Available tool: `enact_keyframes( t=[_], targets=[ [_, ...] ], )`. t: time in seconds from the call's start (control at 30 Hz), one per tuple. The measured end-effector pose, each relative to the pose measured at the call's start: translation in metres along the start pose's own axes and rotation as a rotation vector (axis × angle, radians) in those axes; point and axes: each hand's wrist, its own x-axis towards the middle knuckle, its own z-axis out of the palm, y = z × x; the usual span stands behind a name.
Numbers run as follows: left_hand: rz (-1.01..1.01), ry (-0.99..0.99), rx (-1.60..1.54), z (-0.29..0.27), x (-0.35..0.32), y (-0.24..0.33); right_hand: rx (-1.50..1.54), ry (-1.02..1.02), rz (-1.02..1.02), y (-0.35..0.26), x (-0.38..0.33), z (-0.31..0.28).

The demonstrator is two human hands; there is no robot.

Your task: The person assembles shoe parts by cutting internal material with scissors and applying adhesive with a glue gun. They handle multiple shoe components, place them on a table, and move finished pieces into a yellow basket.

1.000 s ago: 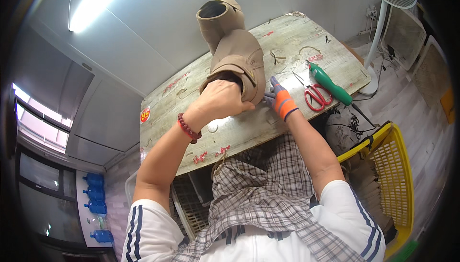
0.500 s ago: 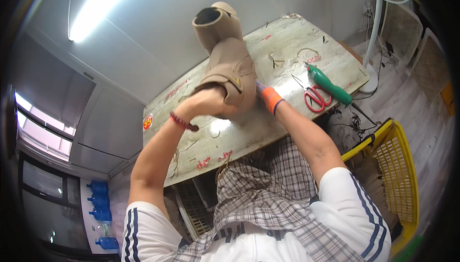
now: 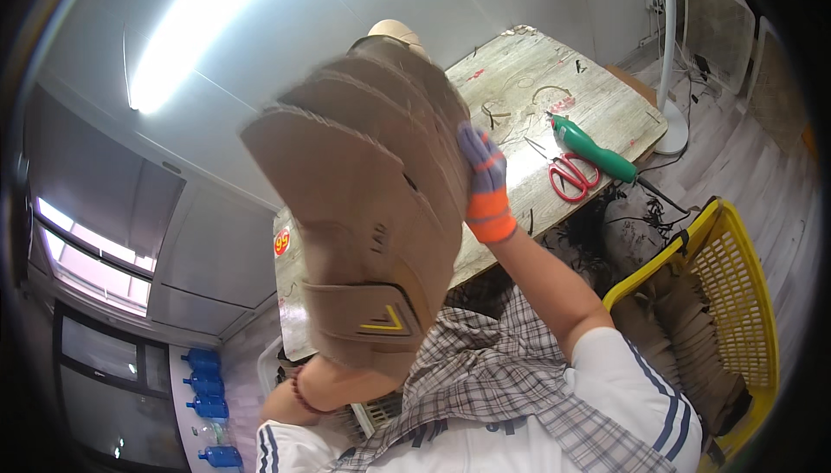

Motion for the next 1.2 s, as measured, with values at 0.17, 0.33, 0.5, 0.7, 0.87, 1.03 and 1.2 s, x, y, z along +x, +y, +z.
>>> enact_keyframes(
  t=[0.17, 0.33, 0.5, 0.7, 0.87, 1.03, 1.2],
  targets=[
    [-0.02, 0.263, 0.285, -0.078, 0.051, -0.103, -0.185, 0.053, -0.551, 0.002, 0.109, 0.057],
    [-0.587, 0.093, -0.002, -0.16, 0.111, -0.128, 1.249, 0.066, 0.779, -0.014, 0.171, 0.084],
    [-0.628, -0.004, -0.305, -0.211, 0.142, -0.168, 0.918, -0.218, 0.562, 0.043, 0.19, 0.108],
    [-0.467, -0.254, 0.043, -0.19, 0.255, -0.144, -0.111, 0.003, 0.471, 0.196, 0.292, 0.032],
    [-0.682, -0.175, 0.07, -0.192, 0.193, -0.155, 0.264, -0.156, 0.664, 0.095, 0.199, 0.14],
    [-0.693, 0.216, 0.329, -0.183, 0.199, -0.112, 0.449, -0.332, 0.578, 0.056, 0.24, 0.113],
    [-0.765, -0.12, 0.074, -0.208, 0.226, -0.12, 0.504, -0.233, 0.537, 0.044, 0.249, 0.093]
  ],
)
